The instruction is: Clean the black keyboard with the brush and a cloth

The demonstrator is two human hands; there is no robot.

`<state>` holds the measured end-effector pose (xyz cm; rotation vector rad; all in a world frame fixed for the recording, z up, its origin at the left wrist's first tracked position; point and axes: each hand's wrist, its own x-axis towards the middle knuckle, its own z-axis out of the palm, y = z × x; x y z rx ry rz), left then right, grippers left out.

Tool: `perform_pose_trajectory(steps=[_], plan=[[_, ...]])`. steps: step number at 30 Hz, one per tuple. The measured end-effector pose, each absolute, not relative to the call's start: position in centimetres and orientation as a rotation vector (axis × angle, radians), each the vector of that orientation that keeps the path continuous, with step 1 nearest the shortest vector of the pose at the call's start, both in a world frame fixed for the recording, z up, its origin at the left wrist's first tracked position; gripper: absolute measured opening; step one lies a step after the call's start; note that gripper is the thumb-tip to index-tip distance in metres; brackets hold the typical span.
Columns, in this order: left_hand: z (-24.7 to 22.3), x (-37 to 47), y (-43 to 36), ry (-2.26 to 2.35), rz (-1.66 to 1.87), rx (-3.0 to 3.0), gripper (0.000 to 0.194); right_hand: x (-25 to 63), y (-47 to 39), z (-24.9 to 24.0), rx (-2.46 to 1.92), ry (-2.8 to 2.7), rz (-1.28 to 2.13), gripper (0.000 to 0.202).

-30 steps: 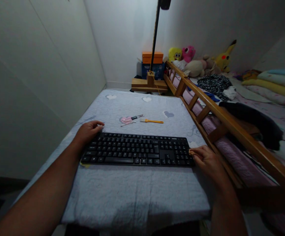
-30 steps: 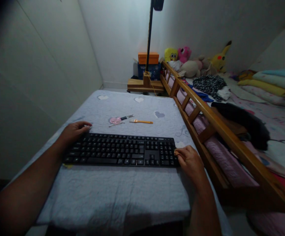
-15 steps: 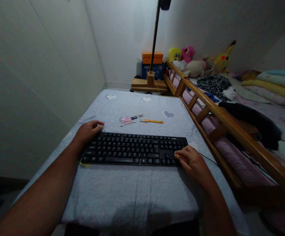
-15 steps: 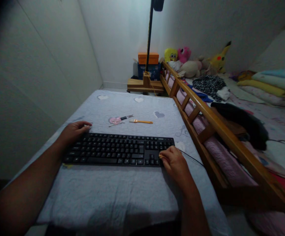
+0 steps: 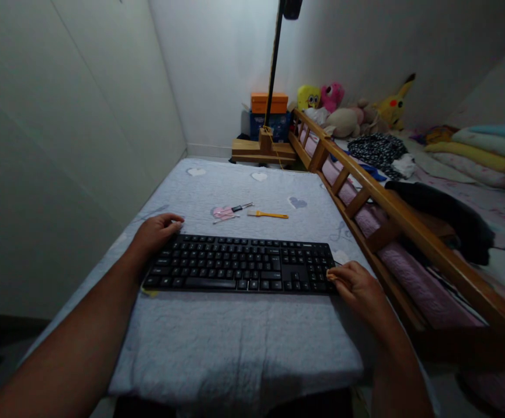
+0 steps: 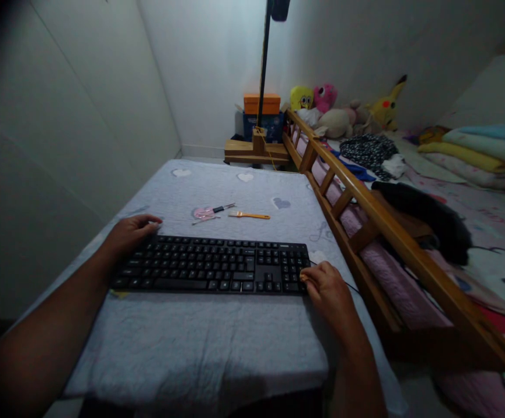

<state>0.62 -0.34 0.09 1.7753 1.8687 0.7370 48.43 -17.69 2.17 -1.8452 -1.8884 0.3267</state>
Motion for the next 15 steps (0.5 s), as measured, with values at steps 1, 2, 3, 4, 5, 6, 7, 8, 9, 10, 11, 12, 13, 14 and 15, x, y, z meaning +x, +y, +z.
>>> perform_pose_trajectory(steps=[1,2,3,4,5,6,7,8,9,10,11,12,13,14,15], plan=[[0.1,0.6,-0.3,1.871,0.736,1.773,0.052,48.7,-17.8,2.2,-1.851,-1.882,0.329,0.021],[0.1,0.6,-0.3,1.872,0.737,1.768,0.052,49.0,-17.8,2.2,-1.856,-1.877,0.333,0.022],[0.1,0.7,-0.3,1.872,0.740,1.762,0.052,49.2,-17.9,2.2,-1.861,-1.870,0.334,0.022],[0.1,0.7,-0.3,1.872,0.741,1.755,0.052,49.5,-18.0,2.2,-1.867,-1.864,0.331,0.022],[0.0,0.7,-0.3,1.873,0.741,1.750,0.053,49.6,-18.0,2.2,-1.874,-1.856,0.323,0.022],[0.0,0.7,-0.3,1.875,0.745,1.747,0.053,49.8,-18.1,2.2,-1.880,-1.847,0.310,0.022],[0.0,0.6,-0.3,1.875,0.746,1.746,0.053,49.8,-18.1,2.2,-1.883,-1.837,0.292,0.022],[-0.1,0.6,-0.3,1.875,0.747,1.748,0.053,49.7,-18.2,2.2,-1.884,-1.826,0.271,0.021],[-0.1,0.6,-0.3,1.872,0.745,1.753,0.053,49.5,-18.2,2.2,-1.877,-1.819,0.255,0.020],[-0.1,0.5,-0.3,1.868,0.744,1.757,0.053,49.2,-18.2,2.3,-1.863,-1.817,0.251,0.019],[-0.2,0.5,-0.3,1.864,0.746,1.761,0.053,48.8,-18.2,2.3,-1.846,-1.818,0.256,0.019],[-0.2,0.5,-0.2,1.861,0.746,1.762,0.053,48.2,-18.2,2.4,-1.822,-1.826,0.274,0.018],[-0.2,0.5,-0.2,1.861,0.747,1.761,0.053,47.5,-18.1,2.5,-1.796,-1.843,0.311,0.018],[-0.3,0.5,-0.2,1.862,0.749,1.758,0.053,46.8,-18.1,2.6,-1.774,-1.865,0.340,0.019],[-0.3,0.5,-0.2,1.862,0.749,1.756,0.053,46.1,-18.1,2.6,-1.753,-1.887,0.355,0.019]])
